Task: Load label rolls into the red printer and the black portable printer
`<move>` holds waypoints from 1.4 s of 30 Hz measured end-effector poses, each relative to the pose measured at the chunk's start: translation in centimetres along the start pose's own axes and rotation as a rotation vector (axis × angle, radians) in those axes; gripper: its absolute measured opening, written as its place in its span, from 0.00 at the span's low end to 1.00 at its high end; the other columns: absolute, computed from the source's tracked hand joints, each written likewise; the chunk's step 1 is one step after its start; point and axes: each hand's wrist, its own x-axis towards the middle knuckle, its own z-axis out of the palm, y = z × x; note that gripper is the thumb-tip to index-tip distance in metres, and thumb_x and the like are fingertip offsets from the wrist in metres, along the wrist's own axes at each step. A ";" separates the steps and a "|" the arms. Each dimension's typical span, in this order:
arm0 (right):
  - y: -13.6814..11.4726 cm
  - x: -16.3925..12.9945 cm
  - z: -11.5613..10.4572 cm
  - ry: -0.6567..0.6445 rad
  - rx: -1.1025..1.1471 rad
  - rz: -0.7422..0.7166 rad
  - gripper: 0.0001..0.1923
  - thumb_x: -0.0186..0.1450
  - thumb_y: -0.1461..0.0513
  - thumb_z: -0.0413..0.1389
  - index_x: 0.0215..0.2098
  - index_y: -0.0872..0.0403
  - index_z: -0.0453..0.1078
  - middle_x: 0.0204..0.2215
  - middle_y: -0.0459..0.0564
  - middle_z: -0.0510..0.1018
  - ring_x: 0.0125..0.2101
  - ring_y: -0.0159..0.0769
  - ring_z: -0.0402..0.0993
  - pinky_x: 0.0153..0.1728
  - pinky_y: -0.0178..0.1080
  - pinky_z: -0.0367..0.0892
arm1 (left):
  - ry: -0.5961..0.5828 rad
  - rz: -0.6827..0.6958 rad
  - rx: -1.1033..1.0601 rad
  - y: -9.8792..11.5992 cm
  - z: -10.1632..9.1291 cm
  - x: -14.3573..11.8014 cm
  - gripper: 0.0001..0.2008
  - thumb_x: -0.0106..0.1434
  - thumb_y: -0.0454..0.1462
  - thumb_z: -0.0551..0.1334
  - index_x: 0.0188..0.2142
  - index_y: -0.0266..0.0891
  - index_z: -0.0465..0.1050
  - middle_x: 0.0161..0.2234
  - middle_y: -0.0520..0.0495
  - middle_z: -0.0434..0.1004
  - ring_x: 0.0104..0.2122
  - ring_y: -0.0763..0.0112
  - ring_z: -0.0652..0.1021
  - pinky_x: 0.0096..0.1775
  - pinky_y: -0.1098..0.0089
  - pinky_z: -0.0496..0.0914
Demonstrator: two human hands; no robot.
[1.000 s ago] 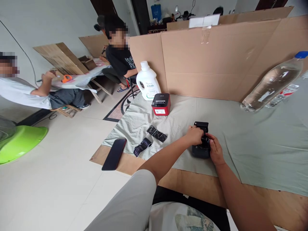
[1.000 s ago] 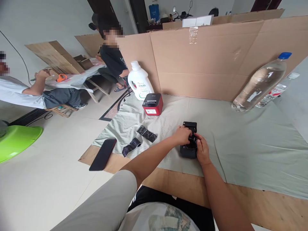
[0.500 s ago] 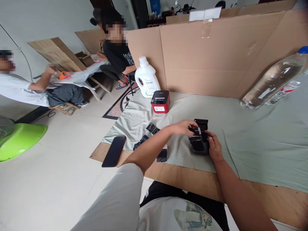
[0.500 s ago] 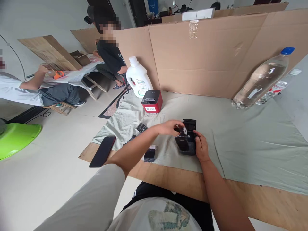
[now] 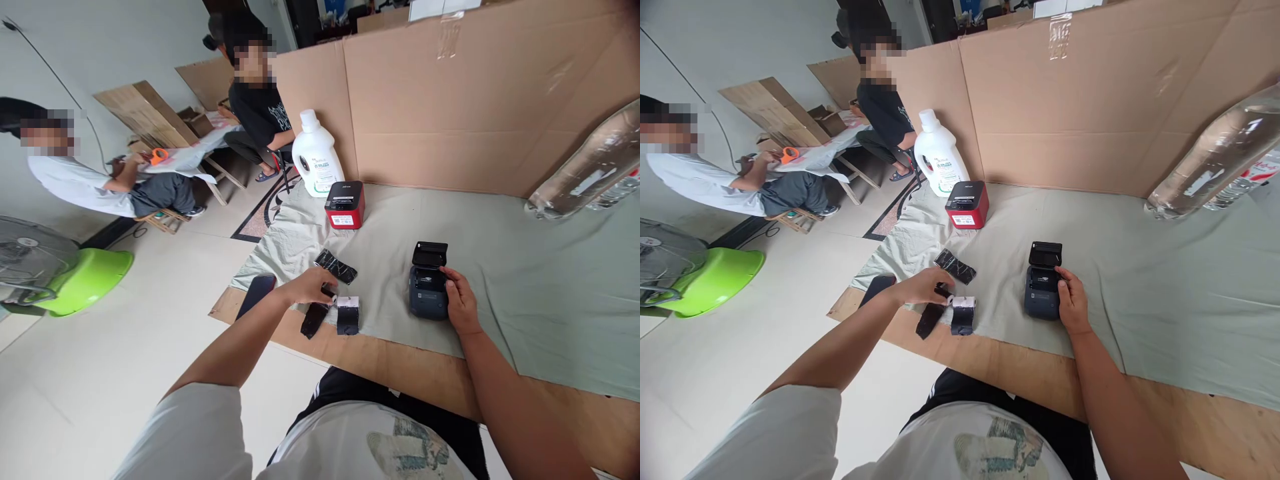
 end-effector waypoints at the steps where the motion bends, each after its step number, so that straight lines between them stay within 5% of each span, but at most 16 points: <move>1: 0.0 0.0 0.0 -0.001 0.000 0.001 0.22 0.69 0.49 0.45 0.53 0.51 0.68 0.51 0.55 0.74 0.53 0.43 0.68 0.57 0.54 0.60 | 0.041 0.003 0.011 -0.4 -0.1 0.0 0.14 0.51 0.34 0.64 0.39 0.43 0.78 0.43 0.48 0.78 0.47 0.61 0.73 0.50 0.69 0.65; 5: 0.1 0.0 0.0 -0.006 0.017 0.011 0.22 0.68 0.49 0.45 0.53 0.51 0.67 0.52 0.55 0.74 0.53 0.43 0.69 0.57 0.54 0.61 | 0.110 -0.014 0.252 -2.5 -0.7 0.2 0.22 0.52 0.25 0.55 0.41 0.44 0.78 0.48 0.48 0.76 0.54 0.59 0.68 0.56 0.61 0.59; 12: 0.2 0.0 0.0 -0.019 0.000 0.015 0.22 0.68 0.49 0.47 0.53 0.51 0.67 0.52 0.55 0.74 0.51 0.42 0.70 0.54 0.52 0.64 | 0.028 -0.028 0.549 -4.1 0.0 -1.0 0.20 0.49 0.28 0.60 0.42 0.44 0.75 0.47 0.42 0.71 0.52 0.50 0.67 0.52 0.52 0.62; 17: 0.2 0.0 0.1 -0.024 -0.023 0.024 0.21 0.67 0.51 0.47 0.53 0.50 0.67 0.52 0.54 0.74 0.48 0.42 0.70 0.52 0.51 0.65 | 0.118 -0.156 0.361 -2.7 -2.7 -0.8 0.15 0.50 0.32 0.60 0.40 0.41 0.73 0.41 0.44 0.75 0.45 0.56 0.73 0.49 0.59 0.66; 19: 0.3 0.0 0.1 -0.027 -0.027 0.027 0.21 0.67 0.51 0.48 0.53 0.50 0.67 0.52 0.54 0.74 0.48 0.42 0.70 0.51 0.52 0.66 | 0.164 -0.142 0.136 -0.5 -4.0 -0.1 0.16 0.54 0.38 0.62 0.43 0.40 0.72 0.42 0.45 0.76 0.43 0.59 0.75 0.47 0.60 0.68; 21: 0.4 0.0 0.2 -0.032 -0.025 0.032 0.21 0.66 0.51 0.50 0.54 0.50 0.66 0.52 0.55 0.74 0.48 0.43 0.70 0.50 0.51 0.67 | 0.064 -0.015 -0.128 2.6 -4.5 1.1 0.20 0.56 0.44 0.63 0.46 0.39 0.72 0.42 0.45 0.77 0.41 0.62 0.76 0.45 0.62 0.69; 23: 0.4 0.0 0.1 -0.042 -0.021 0.039 0.21 0.65 0.51 0.52 0.54 0.50 0.66 0.52 0.55 0.73 0.48 0.43 0.71 0.48 0.51 0.68 | -0.117 0.163 -0.312 6.4 -3.5 3.0 0.21 0.56 0.46 0.64 0.46 0.37 0.73 0.41 0.44 0.77 0.40 0.63 0.76 0.44 0.64 0.70; 25: 0.5 0.0 0.1 -0.064 -0.021 0.042 0.23 0.64 0.51 0.54 0.54 0.49 0.65 0.52 0.55 0.73 0.49 0.44 0.70 0.47 0.50 0.69 | -0.162 0.309 -0.358 10.1 -1.2 5.5 0.20 0.56 0.43 0.65 0.45 0.36 0.74 0.41 0.44 0.76 0.40 0.65 0.76 0.43 0.66 0.70; 30: 0.2 -0.3 -0.3 -0.059 -0.054 -0.004 0.33 0.57 0.53 0.60 0.59 0.50 0.60 0.54 0.57 0.69 0.52 0.47 0.67 0.46 0.51 0.71 | 0.033 0.365 -0.169 15.8 6.4 11.9 0.17 0.55 0.33 0.64 0.46 0.37 0.70 0.43 0.44 0.75 0.42 0.65 0.76 0.46 0.65 0.69; 34: -0.5 -0.4 -0.8 -0.045 -0.105 -0.045 0.36 0.55 0.58 0.60 0.61 0.49 0.57 0.57 0.57 0.65 0.56 0.49 0.63 0.45 0.50 0.71 | 0.158 0.290 0.123 16.6 9.3 14.2 0.15 0.54 0.31 0.61 0.42 0.38 0.67 0.39 0.45 0.76 0.41 0.60 0.76 0.48 0.59 0.68; 42: -1.3 0.1 -1.2 -0.063 -0.199 -0.178 0.23 0.55 0.62 0.58 0.50 0.50 0.66 0.50 0.53 0.72 0.51 0.48 0.66 0.53 0.55 0.65 | 0.239 0.266 0.265 15.9 9.5 13.8 0.09 0.57 0.33 0.60 0.39 0.41 0.66 0.38 0.47 0.75 0.42 0.59 0.74 0.46 0.59 0.67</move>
